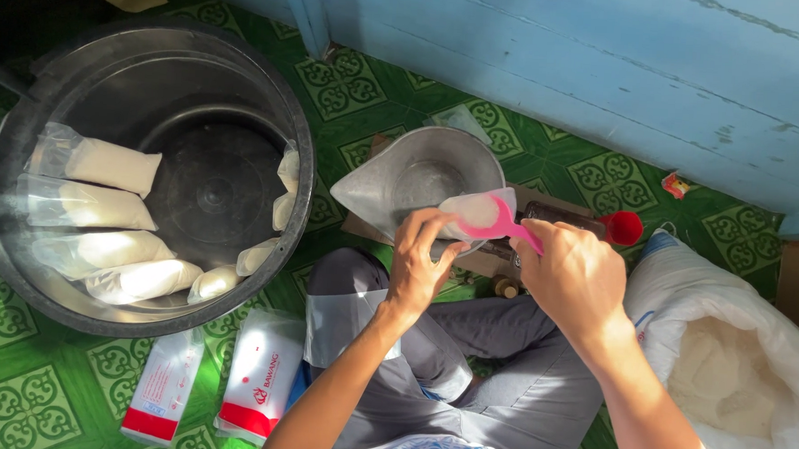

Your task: Scooping powdered food from a large sack into smaller plastic bags and containers using a spoon.

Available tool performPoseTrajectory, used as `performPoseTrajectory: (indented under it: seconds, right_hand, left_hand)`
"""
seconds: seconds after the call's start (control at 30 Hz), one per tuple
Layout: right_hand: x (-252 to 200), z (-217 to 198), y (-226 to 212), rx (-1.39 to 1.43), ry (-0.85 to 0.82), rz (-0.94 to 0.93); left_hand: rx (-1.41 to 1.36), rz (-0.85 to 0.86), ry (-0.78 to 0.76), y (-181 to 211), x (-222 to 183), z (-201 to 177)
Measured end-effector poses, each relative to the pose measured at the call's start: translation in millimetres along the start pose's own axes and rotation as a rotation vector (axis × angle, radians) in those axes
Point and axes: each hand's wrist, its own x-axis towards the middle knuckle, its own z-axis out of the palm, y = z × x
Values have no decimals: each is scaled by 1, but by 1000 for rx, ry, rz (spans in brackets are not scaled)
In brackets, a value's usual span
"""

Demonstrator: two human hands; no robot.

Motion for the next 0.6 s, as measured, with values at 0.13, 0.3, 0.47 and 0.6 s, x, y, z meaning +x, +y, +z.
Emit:
performPoseTrajectory:
  seconds: [0.13, 0.3, 0.47, 0.6]
  right_hand:
    - [-4, 4, -2, -56, 70, -98]
    - [-2, 17, 2, -217, 164, -232]
    - [-6, 18, 8, -392, 258, -370]
    - [-8, 19, 11, -420, 281, -385]
  left_hand:
    - [-84, -85, -91, -1, 6, -2]
    - [-114, -71, -130, -12, 7, 7]
    - [-185, -122, -168, 0, 11, 3]
    - [-182, -106, -185, -5, 8, 5]
